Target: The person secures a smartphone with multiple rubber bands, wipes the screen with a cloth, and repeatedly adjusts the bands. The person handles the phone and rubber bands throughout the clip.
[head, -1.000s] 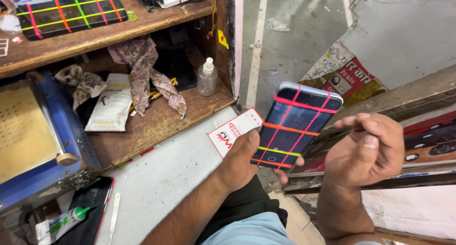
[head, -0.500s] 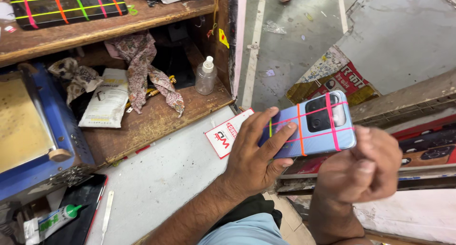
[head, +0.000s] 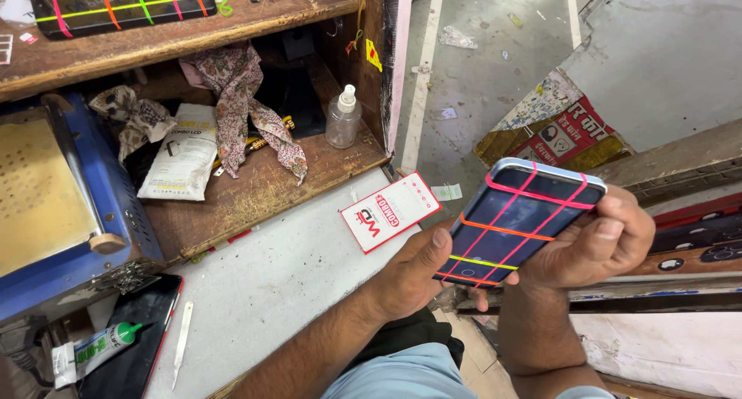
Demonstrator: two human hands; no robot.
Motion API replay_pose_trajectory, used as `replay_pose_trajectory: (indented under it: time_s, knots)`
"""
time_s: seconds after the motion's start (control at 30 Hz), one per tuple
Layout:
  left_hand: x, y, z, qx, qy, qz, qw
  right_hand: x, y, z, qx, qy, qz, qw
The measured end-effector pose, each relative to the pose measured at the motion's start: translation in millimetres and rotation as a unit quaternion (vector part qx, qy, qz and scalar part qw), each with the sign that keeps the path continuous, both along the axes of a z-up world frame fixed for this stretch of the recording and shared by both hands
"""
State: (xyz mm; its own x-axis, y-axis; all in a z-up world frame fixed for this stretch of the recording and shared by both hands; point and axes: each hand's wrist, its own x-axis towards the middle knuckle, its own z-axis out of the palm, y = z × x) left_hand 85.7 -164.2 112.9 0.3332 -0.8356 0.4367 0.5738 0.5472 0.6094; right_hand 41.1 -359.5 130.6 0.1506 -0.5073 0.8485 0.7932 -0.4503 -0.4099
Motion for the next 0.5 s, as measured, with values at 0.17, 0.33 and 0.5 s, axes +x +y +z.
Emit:
replay_pose_trajectory:
  time_s: [0.17,0.33,0.5]
  knots:
    - [3.1,-1.2,0.8,-0.023,0.018,0.006,1.0,-2.4,-4.1,5.0,-0.038,0.008,-0.01,0.999]
    - [2.7,-2.6,0.3,-0.014,0.029,-0.024,0.999,-8.1,-2.2,11.6,-0.073,0.015,-0.039,0.996]
    - [1.1,-6.0,5.4,-0.005,0.027,-0.034,0.999,-10.2,3.2,28.9,-0.023,0.049,-0.108,0.993]
